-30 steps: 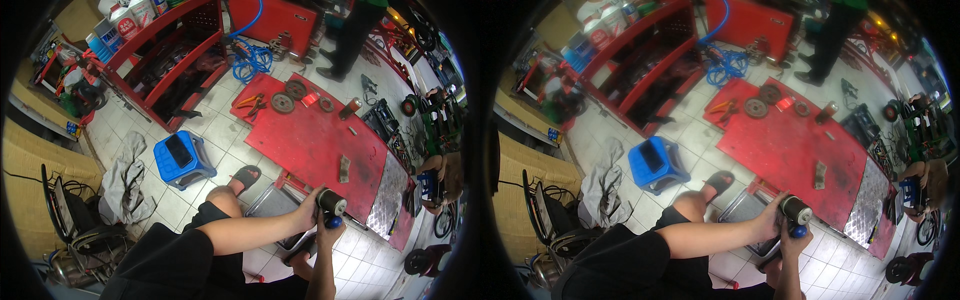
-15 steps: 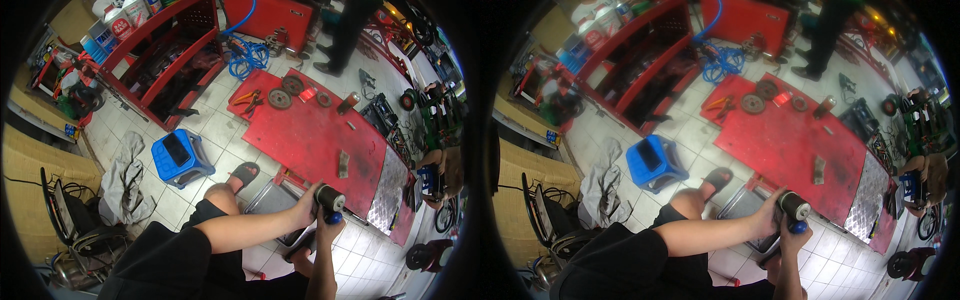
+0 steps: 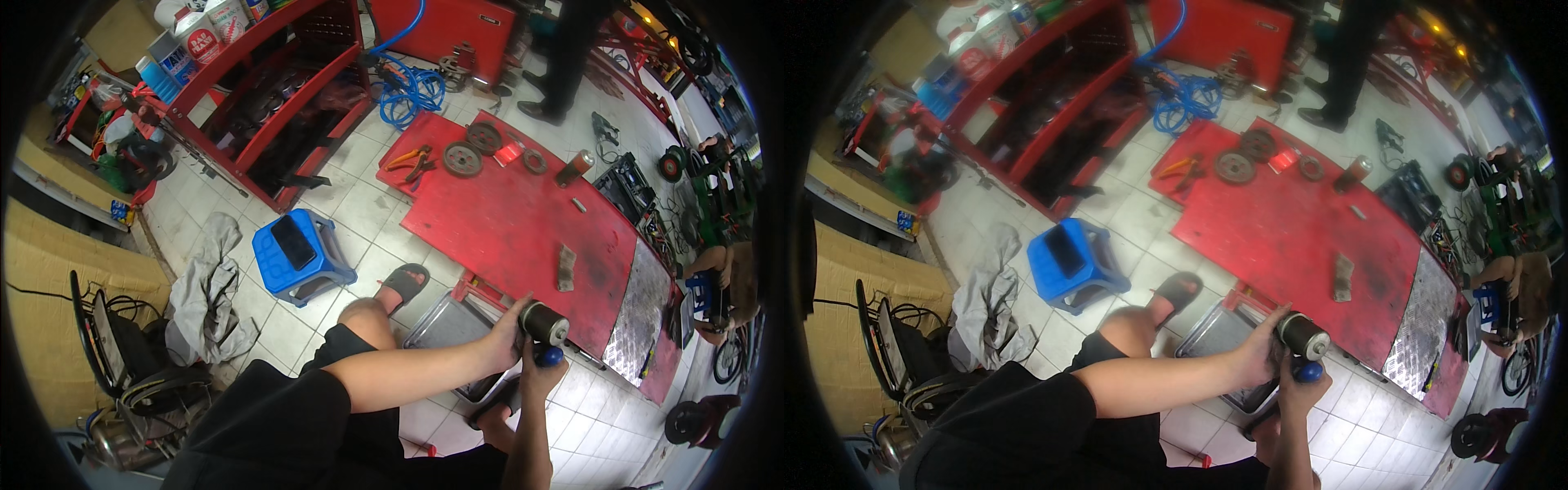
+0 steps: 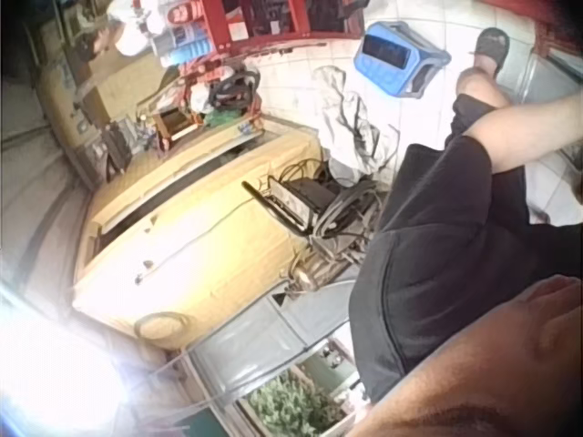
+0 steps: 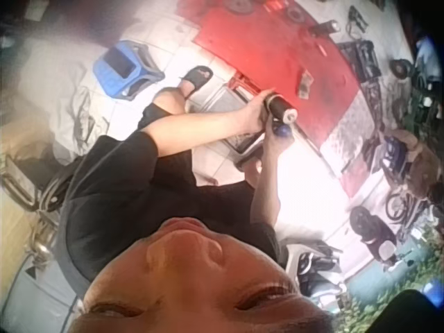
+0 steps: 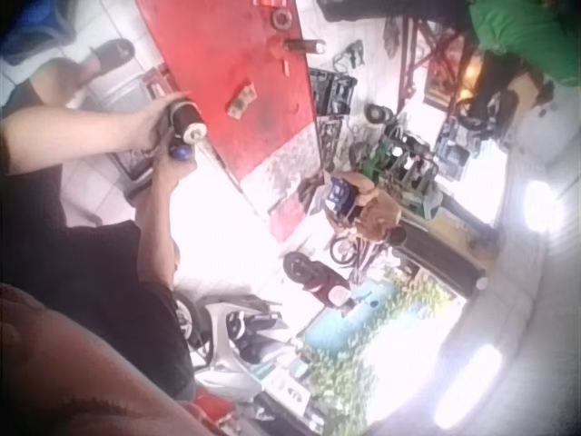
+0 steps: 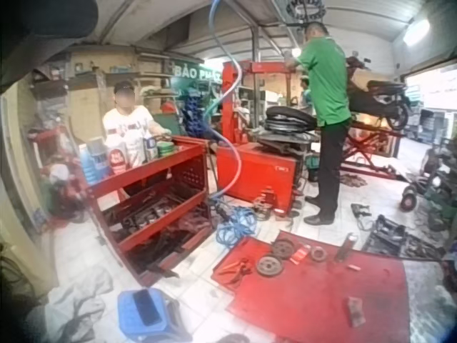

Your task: The person disassembles a starter motor by removing the long screws with a screwdriver and then pulling the motor casing apart to reveal the internal armature.

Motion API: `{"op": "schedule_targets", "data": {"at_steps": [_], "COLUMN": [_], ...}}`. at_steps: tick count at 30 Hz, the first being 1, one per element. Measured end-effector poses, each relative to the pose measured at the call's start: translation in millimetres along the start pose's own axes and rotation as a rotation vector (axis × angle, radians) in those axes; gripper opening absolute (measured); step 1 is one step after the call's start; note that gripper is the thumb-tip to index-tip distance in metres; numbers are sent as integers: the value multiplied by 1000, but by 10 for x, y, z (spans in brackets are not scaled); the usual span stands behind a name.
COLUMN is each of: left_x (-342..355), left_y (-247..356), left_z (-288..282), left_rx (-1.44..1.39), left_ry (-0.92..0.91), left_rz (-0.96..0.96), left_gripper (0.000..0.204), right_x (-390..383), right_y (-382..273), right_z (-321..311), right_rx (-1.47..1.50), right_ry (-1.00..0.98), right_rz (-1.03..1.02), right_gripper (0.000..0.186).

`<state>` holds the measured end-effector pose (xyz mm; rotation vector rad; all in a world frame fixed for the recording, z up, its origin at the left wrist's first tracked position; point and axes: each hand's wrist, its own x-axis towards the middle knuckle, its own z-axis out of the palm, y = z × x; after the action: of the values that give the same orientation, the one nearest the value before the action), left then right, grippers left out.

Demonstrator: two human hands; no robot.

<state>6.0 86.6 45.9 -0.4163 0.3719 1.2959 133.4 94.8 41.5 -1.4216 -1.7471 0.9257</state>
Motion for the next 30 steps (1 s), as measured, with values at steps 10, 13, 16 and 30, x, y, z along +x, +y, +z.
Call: {"op": "schedule_targets", "data": {"at_steps": [10, 13, 16, 30], "left_x": [38, 53, 45, 71], "left_y": [-5, 1, 4, 181], "left_z": [-28, -45, -71, -34], "left_rx": [-10, -5, -14, -58], "left_ry": [-38, -23, -23, -39], "left_rz": [-3, 14, -3, 117], "left_gripper": [39, 39, 39, 34], "right_x": [25, 30, 10, 267], "right_y": [-84, -46, 9, -190], "right_z": [-16, -10, 3, -283], "right_rx": [18, 19, 23, 94], "right_ry": [-15, -24, -36, -161], "right_rz": [14, 32, 39, 159], "right_gripper": [22, 21, 23, 37]}}
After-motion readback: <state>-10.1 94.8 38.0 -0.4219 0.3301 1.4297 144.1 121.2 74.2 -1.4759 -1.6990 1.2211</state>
